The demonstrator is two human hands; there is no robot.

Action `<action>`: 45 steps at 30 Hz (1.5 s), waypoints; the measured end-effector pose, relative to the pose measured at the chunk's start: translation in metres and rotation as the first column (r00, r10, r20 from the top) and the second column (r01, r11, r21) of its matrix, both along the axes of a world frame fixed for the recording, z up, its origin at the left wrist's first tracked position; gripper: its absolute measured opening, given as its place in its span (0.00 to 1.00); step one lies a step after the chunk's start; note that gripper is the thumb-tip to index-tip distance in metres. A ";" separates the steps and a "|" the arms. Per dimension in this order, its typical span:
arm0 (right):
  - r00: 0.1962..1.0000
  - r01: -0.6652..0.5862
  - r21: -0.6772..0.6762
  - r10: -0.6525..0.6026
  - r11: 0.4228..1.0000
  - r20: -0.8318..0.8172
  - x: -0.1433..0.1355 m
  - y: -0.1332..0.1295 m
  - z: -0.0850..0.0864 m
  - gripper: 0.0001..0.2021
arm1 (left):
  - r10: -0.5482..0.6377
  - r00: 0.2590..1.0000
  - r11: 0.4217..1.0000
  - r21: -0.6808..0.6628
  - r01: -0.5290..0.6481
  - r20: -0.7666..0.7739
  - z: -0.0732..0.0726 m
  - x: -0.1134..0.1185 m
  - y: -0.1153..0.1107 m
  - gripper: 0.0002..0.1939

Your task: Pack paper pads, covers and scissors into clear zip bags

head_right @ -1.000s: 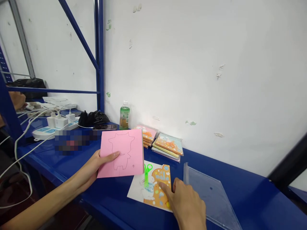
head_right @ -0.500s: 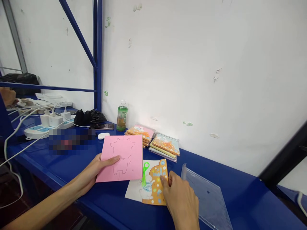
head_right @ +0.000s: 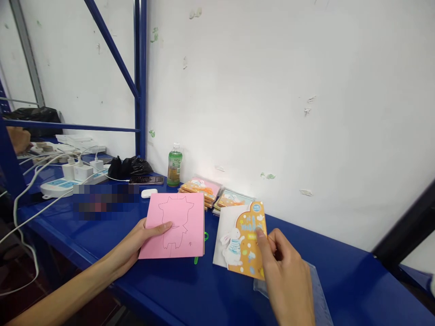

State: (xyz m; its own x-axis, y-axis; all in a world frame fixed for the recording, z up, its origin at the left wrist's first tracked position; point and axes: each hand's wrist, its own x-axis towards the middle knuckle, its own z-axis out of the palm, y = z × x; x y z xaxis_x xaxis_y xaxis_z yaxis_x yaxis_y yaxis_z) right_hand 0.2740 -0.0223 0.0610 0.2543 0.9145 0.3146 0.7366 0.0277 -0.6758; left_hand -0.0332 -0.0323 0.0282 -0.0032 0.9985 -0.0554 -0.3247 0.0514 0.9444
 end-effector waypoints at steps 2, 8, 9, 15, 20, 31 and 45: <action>0.987 -0.048 0.054 0.055 0.997 -0.153 -0.002 -0.005 0.003 0.27 | -0.006 1.000 1.000 0.003 0.006 0.009 0.002 0.001 0.000 0.31; 0.596 -0.406 0.098 0.345 0.908 -0.725 -0.012 -0.008 0.005 0.25 | -0.023 0.998 1.000 0.011 0.023 0.052 0.017 0.007 -0.009 0.28; 0.562 -0.424 0.108 0.355 0.899 -0.747 -0.015 -0.009 0.006 0.23 | -0.036 0.998 0.999 0.014 0.035 0.054 0.020 0.009 -0.012 0.28; 0.556 -0.569 0.134 0.499 0.812 -0.665 -0.049 -0.015 0.002 0.21 | -0.122 0.993 0.986 0.114 0.121 0.004 0.027 0.018 -0.027 0.27; 0.632 -0.635 0.024 0.537 0.772 -0.559 -0.065 -0.016 -0.002 0.23 | -0.070 0.980 0.972 0.209 0.110 -0.188 0.025 0.018 -0.033 0.29; 0.740 -0.662 -0.121 0.620 0.740 -0.260 -0.022 -0.012 -0.004 0.17 | 0.133 0.822 0.925 0.366 0.098 -0.554 0.004 0.033 -0.033 0.17; 0.769 -0.639 -0.214 0.602 0.739 -0.215 -0.019 -0.008 -0.006 0.20 | -0.087 0.969 0.938 0.310 0.158 -0.230 -0.022 0.052 -0.025 0.24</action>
State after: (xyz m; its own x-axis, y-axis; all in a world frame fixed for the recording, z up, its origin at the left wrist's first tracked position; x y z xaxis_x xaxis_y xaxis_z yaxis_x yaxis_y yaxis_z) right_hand 0.2547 -0.0298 0.0549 -0.3792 0.9240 0.0495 0.5279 0.2599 -0.8085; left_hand 0.0186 -0.0569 0.0065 0.1441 0.9551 0.2591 -0.1285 -0.2415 0.9619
